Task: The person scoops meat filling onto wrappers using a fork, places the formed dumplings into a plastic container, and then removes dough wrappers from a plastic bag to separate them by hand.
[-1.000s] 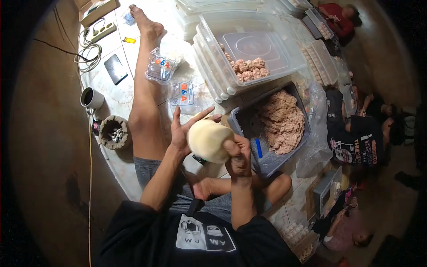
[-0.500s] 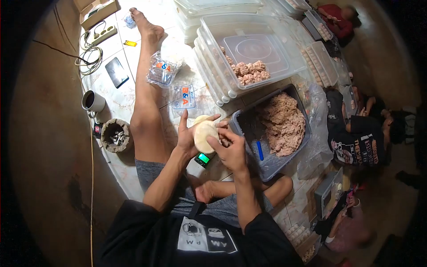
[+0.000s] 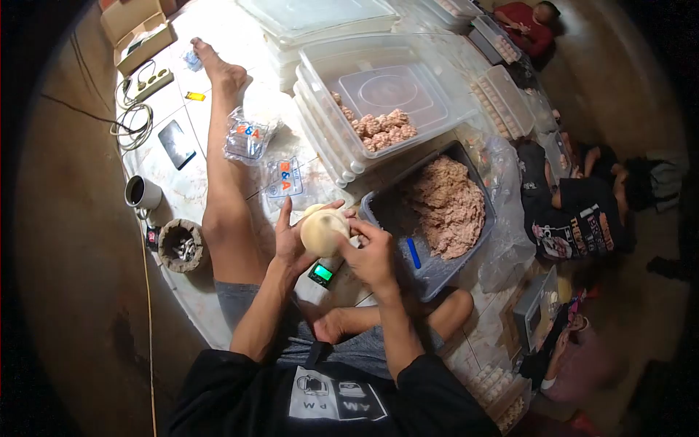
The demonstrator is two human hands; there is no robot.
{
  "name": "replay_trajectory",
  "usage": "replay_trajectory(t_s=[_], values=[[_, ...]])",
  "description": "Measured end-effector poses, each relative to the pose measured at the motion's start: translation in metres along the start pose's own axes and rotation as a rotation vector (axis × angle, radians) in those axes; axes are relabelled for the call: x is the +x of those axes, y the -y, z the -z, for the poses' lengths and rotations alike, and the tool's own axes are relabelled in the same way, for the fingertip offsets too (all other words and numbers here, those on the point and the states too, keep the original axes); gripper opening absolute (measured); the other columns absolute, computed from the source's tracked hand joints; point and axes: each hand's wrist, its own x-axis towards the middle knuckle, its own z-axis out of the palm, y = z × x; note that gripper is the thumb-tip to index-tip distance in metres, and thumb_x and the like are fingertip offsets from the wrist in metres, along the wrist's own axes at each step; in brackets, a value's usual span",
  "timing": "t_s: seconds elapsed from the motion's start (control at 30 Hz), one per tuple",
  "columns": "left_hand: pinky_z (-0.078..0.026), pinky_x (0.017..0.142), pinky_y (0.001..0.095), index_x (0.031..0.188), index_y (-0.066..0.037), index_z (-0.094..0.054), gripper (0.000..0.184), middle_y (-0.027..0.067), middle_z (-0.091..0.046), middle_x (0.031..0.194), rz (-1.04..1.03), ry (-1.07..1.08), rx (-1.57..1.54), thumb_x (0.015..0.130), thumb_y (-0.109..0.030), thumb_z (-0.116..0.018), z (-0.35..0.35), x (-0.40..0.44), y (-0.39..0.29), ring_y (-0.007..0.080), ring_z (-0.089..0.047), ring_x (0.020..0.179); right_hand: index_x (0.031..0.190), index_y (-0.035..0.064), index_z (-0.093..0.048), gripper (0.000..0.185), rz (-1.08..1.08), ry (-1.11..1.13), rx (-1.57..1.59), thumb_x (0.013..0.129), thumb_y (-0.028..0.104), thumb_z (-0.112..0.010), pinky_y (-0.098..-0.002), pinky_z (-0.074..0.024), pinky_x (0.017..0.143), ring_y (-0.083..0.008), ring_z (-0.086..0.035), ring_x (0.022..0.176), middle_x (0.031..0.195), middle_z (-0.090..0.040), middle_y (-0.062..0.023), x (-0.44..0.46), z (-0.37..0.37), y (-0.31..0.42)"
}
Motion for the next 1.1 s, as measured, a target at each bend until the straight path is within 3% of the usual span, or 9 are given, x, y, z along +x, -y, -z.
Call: replay_trajectory(t_s=[0.03, 0.2, 0.3, 0.33, 0.47, 0.6, 0.77, 0.93, 1.1], values=[[-0.04, 0.12, 0.0514, 0.159, 0.005, -0.035, 0.108, 0.0284, -0.052, 0.151, -0.004, -0.004, 0.011, 0.096, -0.083, -0.03, 0.007, 0.003, 0.003, 0.0408, -0.054, 0.138, 0.113, -0.0049, -0.075, 0.038, 0.109, -0.058, -0.252, 0.087, 0.021, -0.084, -0.0297, -0.0553, 0.074, -0.0123, -0.071, 0.09, 0.1, -0.077, -0.0042, 0.002, -0.003, 0.002], [-0.041, 0.119, 0.0499, 0.152, 0.004, -0.047, 0.107, 0.0236, -0.061, 0.143, -0.005, -0.085, 0.014, 0.096, -0.084, -0.027, -0.002, -0.003, -0.004, 0.0372, -0.059, 0.134, 0.113, -0.0058, -0.075, 0.044, -0.201, 0.175, 0.914, 0.09, 0.031, -0.083, -0.0308, -0.0554, 0.073, -0.0107, -0.07, 0.088, 0.099, -0.076, -0.0042, -0.008, 0.005, -0.002], [-0.042, 0.118, 0.0487, 0.153, 0.005, -0.047, 0.106, 0.0239, -0.062, 0.142, -0.012, -0.102, 0.088, 0.097, -0.083, -0.028, 0.0, -0.001, -0.005, 0.0364, -0.061, 0.131, 0.119, -0.0062, -0.073, 0.046, -0.026, 0.024, -0.112, 0.092, 0.03, -0.082, -0.029, -0.056, 0.084, -0.0116, -0.07, 0.095, 0.109, -0.075, -0.0043, 0.006, 0.004, -0.002], [-0.044, 0.116, 0.0474, 0.152, 0.005, -0.047, 0.104, 0.024, -0.063, 0.141, -0.001, -0.151, 0.062, 0.097, -0.082, -0.029, 0.001, 0.003, -0.003, 0.0354, -0.063, 0.128, 0.12, -0.0049, -0.074, 0.044, -0.059, 0.025, -0.06, 0.09, 0.026, -0.082, -0.0282, -0.0563, 0.085, -0.0105, -0.07, 0.09, 0.104, -0.077, -0.0057, 0.006, 0.002, -0.003], [-0.047, 0.114, 0.0469, 0.151, 0.005, -0.047, 0.101, 0.0239, -0.064, 0.137, 0.025, -0.12, 0.075, 0.098, -0.079, -0.033, 0.007, 0.003, -0.002, 0.036, -0.064, 0.126, 0.112, -0.0068, -0.075, 0.034, -0.225, 0.265, 0.948, 0.087, 0.014, -0.083, -0.0286, -0.0567, 0.081, -0.0123, -0.069, 0.086, 0.095, -0.074, -0.0026, -0.006, 0.017, 0.005], [-0.046, 0.114, 0.0454, 0.149, 0.006, -0.05, 0.099, 0.0226, -0.063, 0.141, 0.024, -0.128, 0.163, 0.099, -0.078, -0.033, 0.014, 0.003, 0.0, 0.0334, -0.063, 0.128, 0.11, -0.0049, -0.077, 0.038, 0.116, -0.136, -0.19, 0.082, 0.017, -0.088, -0.0282, -0.0568, 0.076, -0.0123, -0.071, 0.085, 0.094, -0.077, -0.01, 0.007, 0.004, 0.004], [-0.048, 0.112, 0.0443, 0.146, 0.007, -0.052, 0.096, 0.0239, -0.063, 0.141, -0.046, -0.283, 0.356, 0.099, -0.075, -0.034, 0.012, 0.003, 0.005, 0.0342, -0.065, 0.126, 0.104, 0.002, -0.079, 0.038, 0.03, -0.12, -0.036, 0.079, 0.03, -0.088, -0.036, -0.0571, 0.071, -0.0242, -0.076, 0.076, 0.083, -0.076, -0.0137, 0.003, -0.004, -0.009], [-0.059, 0.078, 0.035, 0.106, -0.002, -0.067, 0.057, 0.0115, -0.074, 0.093, -0.178, -0.474, 0.344, 0.105, -0.056, -0.047, 0.015, 0.014, 0.02, 0.0217, -0.072, 0.081, 0.101, 0.0012, -0.078, 0.038, 0.064, -0.136, -0.129, 0.078, 0.03, -0.088, -0.037, -0.0562, 0.07, -0.0266, -0.074, 0.077, 0.084, -0.075, -0.0133, -0.003, -0.015, -0.013], [-0.052, 0.065, 0.0319, 0.087, 0.0, -0.072, 0.054, 0.0067, -0.071, 0.077, -0.371, -0.618, 0.702, 0.108, -0.045, -0.05, 0.031, 0.015, 0.019, 0.0168, -0.066, 0.067, 0.1, -0.0007, -0.076, 0.038, 0.128, -0.161, -0.132, 0.076, 0.026, -0.09, -0.0355, -0.0551, 0.068, -0.0236, -0.072, 0.074, 0.083, -0.073, -0.0131, -0.01, -0.02, -0.02]])
